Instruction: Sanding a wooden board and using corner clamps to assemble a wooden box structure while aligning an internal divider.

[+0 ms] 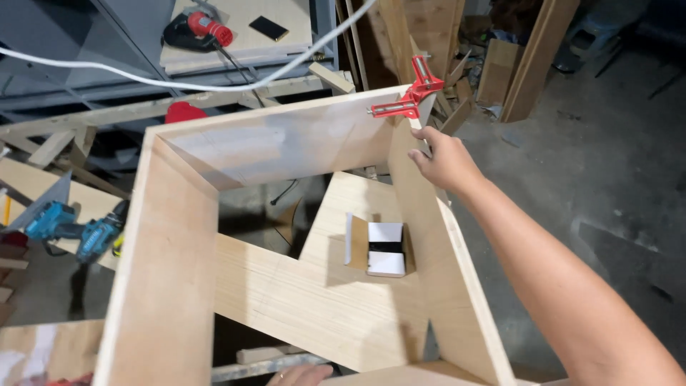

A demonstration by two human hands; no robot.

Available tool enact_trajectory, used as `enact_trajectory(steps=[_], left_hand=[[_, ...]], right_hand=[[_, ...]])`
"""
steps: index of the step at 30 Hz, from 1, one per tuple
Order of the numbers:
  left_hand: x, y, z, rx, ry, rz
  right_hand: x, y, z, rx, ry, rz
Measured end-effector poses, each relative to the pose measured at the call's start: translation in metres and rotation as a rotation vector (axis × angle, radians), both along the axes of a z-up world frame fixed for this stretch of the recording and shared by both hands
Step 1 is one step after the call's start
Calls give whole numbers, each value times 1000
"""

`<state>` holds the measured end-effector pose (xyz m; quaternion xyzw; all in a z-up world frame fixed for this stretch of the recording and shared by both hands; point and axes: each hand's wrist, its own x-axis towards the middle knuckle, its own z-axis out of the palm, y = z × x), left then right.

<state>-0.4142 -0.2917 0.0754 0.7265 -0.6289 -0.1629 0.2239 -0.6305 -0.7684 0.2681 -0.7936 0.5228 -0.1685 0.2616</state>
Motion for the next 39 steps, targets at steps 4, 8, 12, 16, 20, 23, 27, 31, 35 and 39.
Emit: enact_trajectory(steps=[4,8,12,16,20,23,27,31,35,39], left_hand=[[-82,-57,104,147,38,125],[-158,-102,160,-67,-8,123],[-206,-135,165,-89,-19,108],[-238,-150,163,11,30,142],[-255,-164,160,93,-21,232],[-259,-168,160,126,-49,293],[-267,-182,165,244,-67,476],[-271,-190,162,410,-41,609],[-270,-193,149,264,74,544],[-282,-197,139,289,71,557]], right_hand=[[-18,-5,-12,12,-153,63],[-34,-7,-11,186,-352,135],[-41,-11,1,295,-337,178],[-45,-18,-7,244,-338,218],[-47,-17,2,254,-242,187],[-49,-18,0,209,-183,198],[-47,-27,1,99,-82,251],[-49,-35,0,8,-74,347],[-46,-45,-4,-88,14,364],[-58,-62,-23,-190,-14,436]])
